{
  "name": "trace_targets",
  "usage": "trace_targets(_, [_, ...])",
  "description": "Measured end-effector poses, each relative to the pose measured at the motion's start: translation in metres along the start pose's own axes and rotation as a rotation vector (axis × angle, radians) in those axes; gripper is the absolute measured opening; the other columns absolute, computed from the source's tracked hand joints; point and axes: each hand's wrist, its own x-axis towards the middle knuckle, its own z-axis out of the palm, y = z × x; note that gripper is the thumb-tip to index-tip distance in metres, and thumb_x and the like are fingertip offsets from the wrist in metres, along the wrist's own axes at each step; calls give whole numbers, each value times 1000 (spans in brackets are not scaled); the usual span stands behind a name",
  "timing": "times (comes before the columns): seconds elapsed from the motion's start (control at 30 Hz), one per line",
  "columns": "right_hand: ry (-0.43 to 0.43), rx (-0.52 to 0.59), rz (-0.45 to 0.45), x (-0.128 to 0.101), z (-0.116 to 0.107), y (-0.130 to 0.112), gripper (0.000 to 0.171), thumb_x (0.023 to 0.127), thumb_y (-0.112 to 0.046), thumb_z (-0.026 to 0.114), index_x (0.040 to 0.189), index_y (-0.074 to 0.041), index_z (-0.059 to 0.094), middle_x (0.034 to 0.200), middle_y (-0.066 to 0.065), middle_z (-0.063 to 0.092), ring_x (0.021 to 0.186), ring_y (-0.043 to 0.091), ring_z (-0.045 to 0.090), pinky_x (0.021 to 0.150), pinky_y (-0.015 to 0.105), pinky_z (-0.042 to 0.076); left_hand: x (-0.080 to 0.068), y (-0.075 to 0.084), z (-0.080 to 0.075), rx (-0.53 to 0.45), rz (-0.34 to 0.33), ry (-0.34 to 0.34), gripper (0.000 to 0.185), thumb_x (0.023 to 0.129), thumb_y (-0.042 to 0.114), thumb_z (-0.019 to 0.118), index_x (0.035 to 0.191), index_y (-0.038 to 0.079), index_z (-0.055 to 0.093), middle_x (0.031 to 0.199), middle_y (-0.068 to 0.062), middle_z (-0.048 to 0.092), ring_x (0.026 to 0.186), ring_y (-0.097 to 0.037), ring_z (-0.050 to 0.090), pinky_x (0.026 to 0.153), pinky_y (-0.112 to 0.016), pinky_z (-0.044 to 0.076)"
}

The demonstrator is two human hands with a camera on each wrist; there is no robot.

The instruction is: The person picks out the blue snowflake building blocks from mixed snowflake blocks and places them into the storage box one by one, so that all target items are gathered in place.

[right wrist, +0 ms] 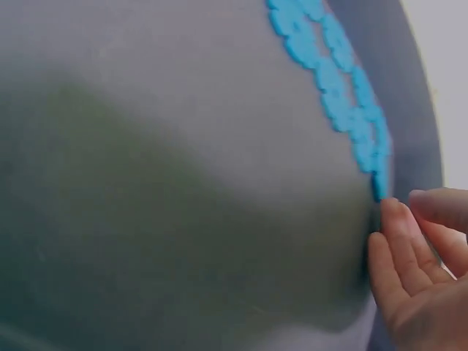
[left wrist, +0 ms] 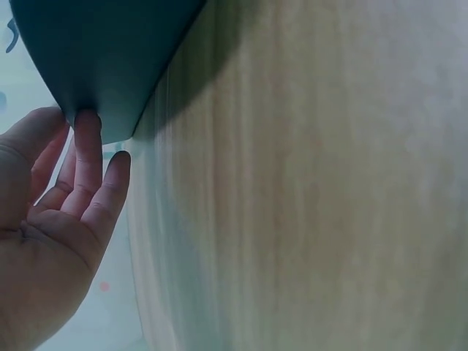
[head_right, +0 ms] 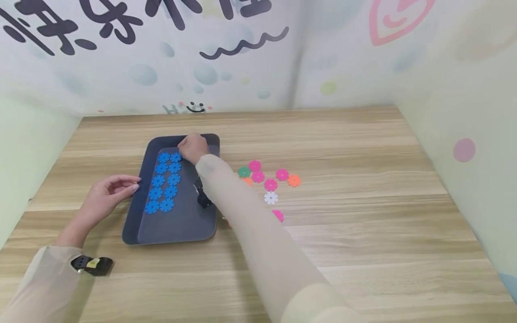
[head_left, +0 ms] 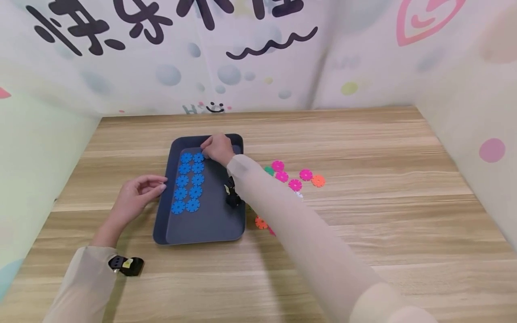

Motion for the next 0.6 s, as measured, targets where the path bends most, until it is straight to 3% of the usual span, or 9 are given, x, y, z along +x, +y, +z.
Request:
trace_targets(0.1, [-61, 5, -36, -2, -11, -8, 20, 85, -6, 63, 104, -2, 69, 94, 7, 68, 78, 17, 63, 64, 21, 50, 2, -1, -1, 9, -1, -9, 32, 92, 17, 56, 114, -6, 57, 90, -2, 62, 75, -2, 60, 67, -16, 50])
trace_targets(0.23, [-148, 13, -91, -5, -29, -19, 26, 87, -8, 62, 112, -2, 65, 104, 8, 66, 84, 20, 65, 72, 24, 51, 5, 0, -3, 55, 0, -31, 31, 92, 18, 56, 114, -4, 58, 94, -11, 63, 75, -2, 59, 66, -17, 50])
trace_targets(0.43, [-174, 31, -179, -15, -65, -21, 24, 89, -10, 60, 112, -4, 65, 111, 8, 62, 88, 27, 63, 79, 33, 50, 7, 1, -10, 153, 4, -70, 32, 92, 21, 57, 114, -2, 58, 101, -20, 62, 78, -8, 60, 64, -16, 48])
trace_targets(0.6, [-184, 46, -203, -27, -100, -5, 23, 88, -9, 60, 110, -4, 65, 100, 9, 64, 88, 28, 62, 76, 31, 51, 8, 3, -17, 199, -13, -70, 34, 93, 25, 55, 114, -1, 59, 102, -19, 62, 80, -10, 60, 65, -16, 47])
